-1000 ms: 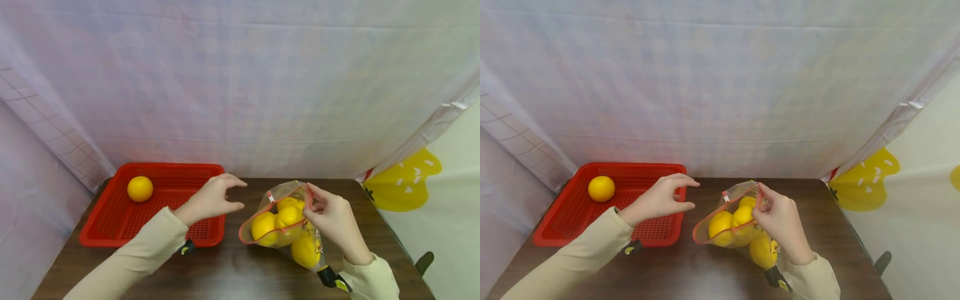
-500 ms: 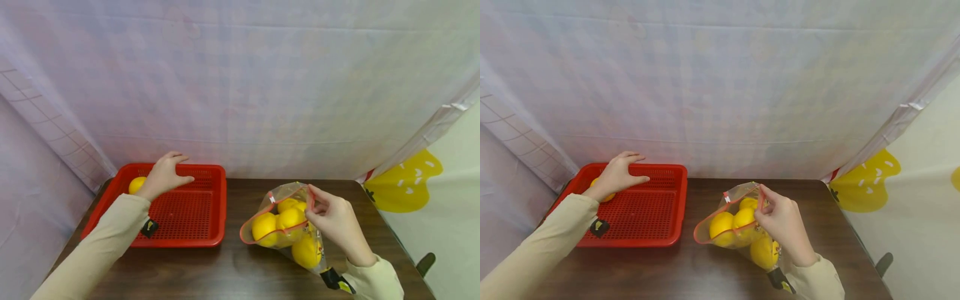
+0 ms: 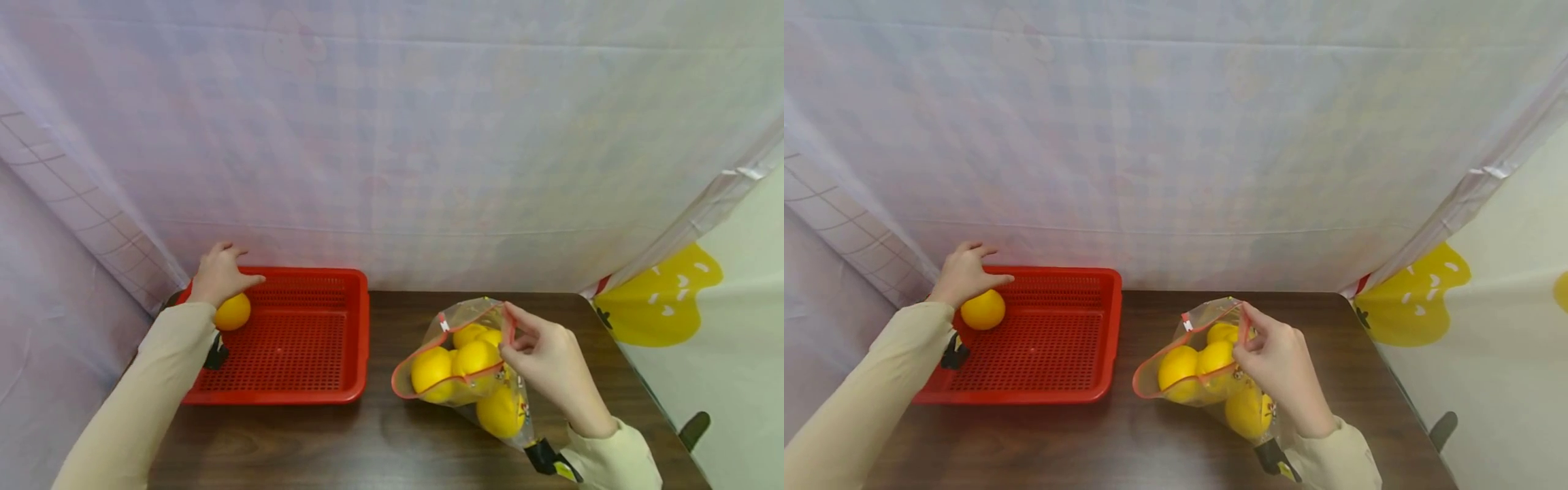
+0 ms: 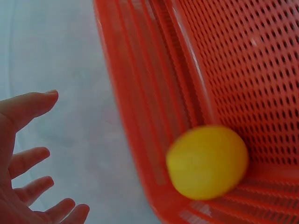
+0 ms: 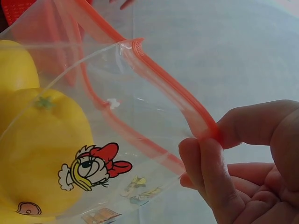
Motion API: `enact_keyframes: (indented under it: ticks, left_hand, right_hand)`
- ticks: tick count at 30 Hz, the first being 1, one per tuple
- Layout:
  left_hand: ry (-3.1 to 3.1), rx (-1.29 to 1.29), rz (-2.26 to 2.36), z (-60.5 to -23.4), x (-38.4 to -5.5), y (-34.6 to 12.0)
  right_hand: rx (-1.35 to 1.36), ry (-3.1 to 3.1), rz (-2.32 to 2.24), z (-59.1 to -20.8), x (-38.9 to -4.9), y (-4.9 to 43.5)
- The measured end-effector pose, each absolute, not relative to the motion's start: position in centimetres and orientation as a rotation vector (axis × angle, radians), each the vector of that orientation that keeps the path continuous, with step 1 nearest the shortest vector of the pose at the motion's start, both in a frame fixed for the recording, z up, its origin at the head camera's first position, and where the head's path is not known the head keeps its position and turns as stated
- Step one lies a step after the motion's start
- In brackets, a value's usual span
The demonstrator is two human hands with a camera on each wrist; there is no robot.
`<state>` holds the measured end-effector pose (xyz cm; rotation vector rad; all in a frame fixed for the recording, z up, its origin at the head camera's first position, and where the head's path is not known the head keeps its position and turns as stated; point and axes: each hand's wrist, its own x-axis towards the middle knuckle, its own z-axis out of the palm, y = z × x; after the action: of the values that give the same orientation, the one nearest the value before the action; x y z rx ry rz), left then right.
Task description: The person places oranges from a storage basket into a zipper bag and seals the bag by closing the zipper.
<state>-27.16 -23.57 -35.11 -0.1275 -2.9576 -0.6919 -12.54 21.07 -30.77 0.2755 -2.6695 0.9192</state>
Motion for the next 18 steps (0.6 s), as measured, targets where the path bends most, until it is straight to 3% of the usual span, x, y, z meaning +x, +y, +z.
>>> enact_keyframes:
  ticks: [18]
  left_hand:
    - [-3.122,0.061,-0.687,-38.1,-28.0,-26.6]
  right_hand:
    - [0.294,-2.63,0.906,-31.0,-11.9,21.4]
